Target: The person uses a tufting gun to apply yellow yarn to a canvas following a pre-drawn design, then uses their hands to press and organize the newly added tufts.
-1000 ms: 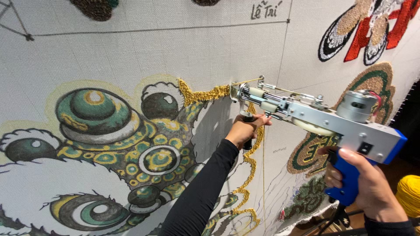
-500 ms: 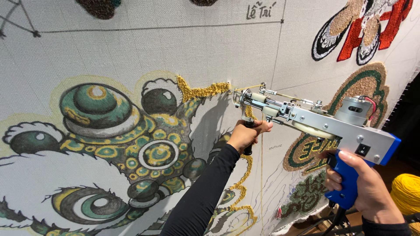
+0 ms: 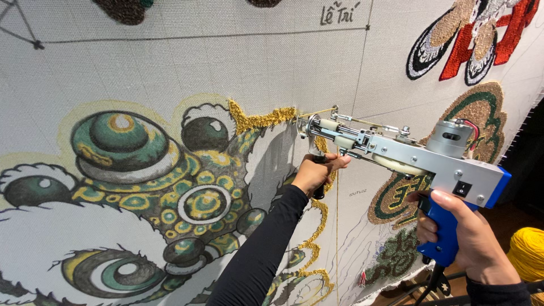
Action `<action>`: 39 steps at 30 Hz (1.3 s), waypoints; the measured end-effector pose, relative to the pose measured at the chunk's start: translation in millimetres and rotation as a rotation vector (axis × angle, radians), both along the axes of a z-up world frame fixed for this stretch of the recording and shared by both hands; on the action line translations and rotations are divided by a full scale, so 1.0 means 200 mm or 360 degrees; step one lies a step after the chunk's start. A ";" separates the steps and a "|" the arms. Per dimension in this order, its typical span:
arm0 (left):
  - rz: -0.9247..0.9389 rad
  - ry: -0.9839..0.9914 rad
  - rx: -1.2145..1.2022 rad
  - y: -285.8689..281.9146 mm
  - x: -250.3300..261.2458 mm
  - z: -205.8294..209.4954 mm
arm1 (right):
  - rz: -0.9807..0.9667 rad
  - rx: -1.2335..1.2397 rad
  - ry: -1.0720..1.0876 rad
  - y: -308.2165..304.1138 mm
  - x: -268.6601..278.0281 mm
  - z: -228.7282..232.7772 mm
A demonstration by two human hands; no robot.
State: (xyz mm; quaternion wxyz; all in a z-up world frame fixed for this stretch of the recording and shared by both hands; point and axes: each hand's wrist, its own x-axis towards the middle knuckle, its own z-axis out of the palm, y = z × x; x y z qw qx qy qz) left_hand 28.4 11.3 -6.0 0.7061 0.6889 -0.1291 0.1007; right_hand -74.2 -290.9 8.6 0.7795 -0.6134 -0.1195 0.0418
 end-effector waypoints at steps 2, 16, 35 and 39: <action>-0.0036 -0.0046 -0.0083 0.02 0.07 -0.03 | 0.0032 -0.0016 -0.0054 0.03 0.02 0.03; 0.0165 -0.0124 -0.0244 0.18 0.22 0.00 | -0.0186 -0.0472 -0.0494 0.31 -0.04 0.15; 0.0057 0.0006 -0.0023 0.14 0.13 0.09 | 0.0043 -0.0060 -0.0251 0.13 0.06 0.08; -0.0107 -0.0073 -0.0098 0.00 0.07 0.05 | 0.0322 0.0151 -0.0318 -0.16 0.25 -0.14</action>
